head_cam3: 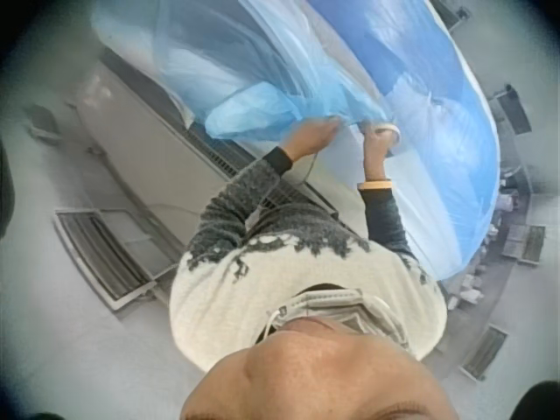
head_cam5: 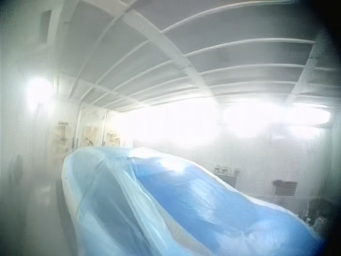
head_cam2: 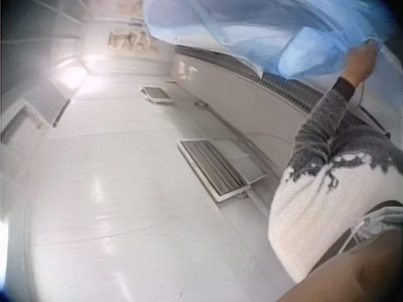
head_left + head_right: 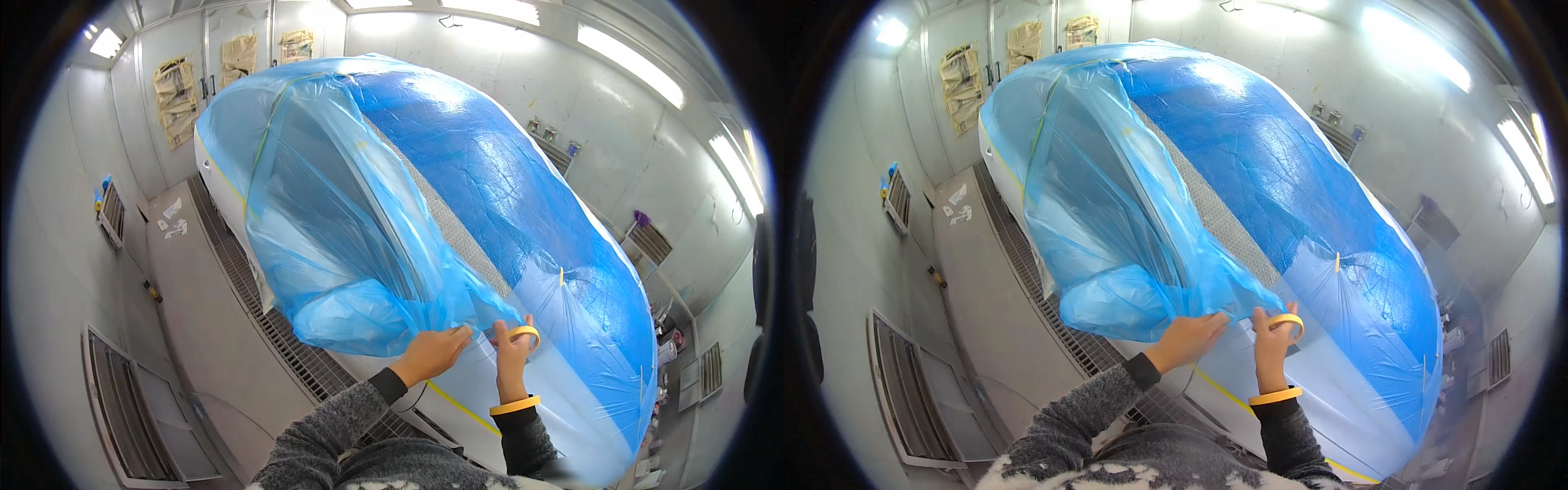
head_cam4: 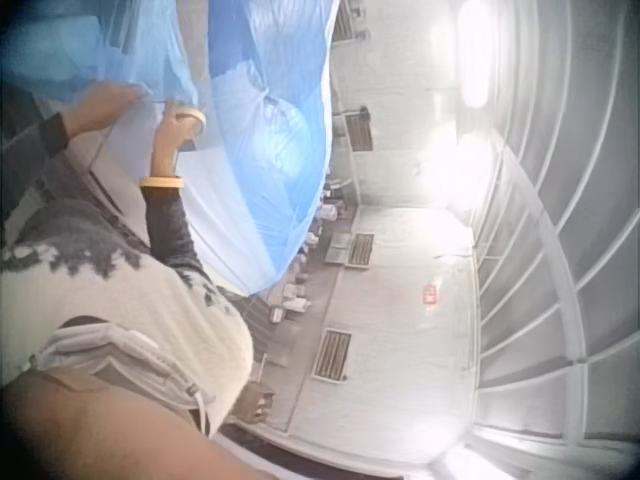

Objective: The person covers a white car with blue plastic sheeting and secures it using yellow masking tape. They smooth the sheeting over the hood, roof, and sides, then tape around the wheel arches and front bumper vents to protect those areas.

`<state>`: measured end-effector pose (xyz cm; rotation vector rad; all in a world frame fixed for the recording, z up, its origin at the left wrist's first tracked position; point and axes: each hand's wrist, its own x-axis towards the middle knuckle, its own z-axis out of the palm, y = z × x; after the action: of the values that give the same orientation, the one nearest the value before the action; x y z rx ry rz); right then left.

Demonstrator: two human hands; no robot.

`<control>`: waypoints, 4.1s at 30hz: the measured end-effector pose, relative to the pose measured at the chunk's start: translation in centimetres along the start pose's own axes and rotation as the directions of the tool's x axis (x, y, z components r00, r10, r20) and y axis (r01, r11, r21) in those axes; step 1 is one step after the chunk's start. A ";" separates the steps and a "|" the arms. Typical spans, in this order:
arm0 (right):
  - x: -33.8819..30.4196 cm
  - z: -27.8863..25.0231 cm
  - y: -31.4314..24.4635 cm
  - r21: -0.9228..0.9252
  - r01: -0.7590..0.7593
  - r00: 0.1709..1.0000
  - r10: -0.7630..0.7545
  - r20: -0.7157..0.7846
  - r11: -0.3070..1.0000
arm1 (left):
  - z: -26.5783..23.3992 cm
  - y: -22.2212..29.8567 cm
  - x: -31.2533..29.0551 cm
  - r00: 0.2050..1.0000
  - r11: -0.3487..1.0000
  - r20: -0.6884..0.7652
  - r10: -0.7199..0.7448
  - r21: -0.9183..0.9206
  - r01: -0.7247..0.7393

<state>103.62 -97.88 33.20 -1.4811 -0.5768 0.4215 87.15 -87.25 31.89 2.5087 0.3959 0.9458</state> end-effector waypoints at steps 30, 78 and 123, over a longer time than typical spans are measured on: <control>4.3 2.5 -4.3 0.580 -0.212 0.977 0.149 0.155 0.787 | -6.9 -11.0 -0.7 0.958 0.995 -0.283 -0.038 0.077 0.062; 9.6 -17.5 -3.7 -0.437 0.094 0.802 -0.328 -0.499 0.894 | 13.8 -9.0 -37.4 0.656 0.730 0.642 -0.398 -0.210 0.650; 13.7 -29.2 13.1 -0.905 -0.303 0.904 -0.211 -0.373 0.299 | 38.2 -5.4 -36.3 0.538 0.794 0.592 -0.601 0.361 0.490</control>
<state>133.04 -112.37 21.66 -2.7094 -0.4020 -0.3644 86.06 -108.33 -16.75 2.3799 0.9515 -0.2966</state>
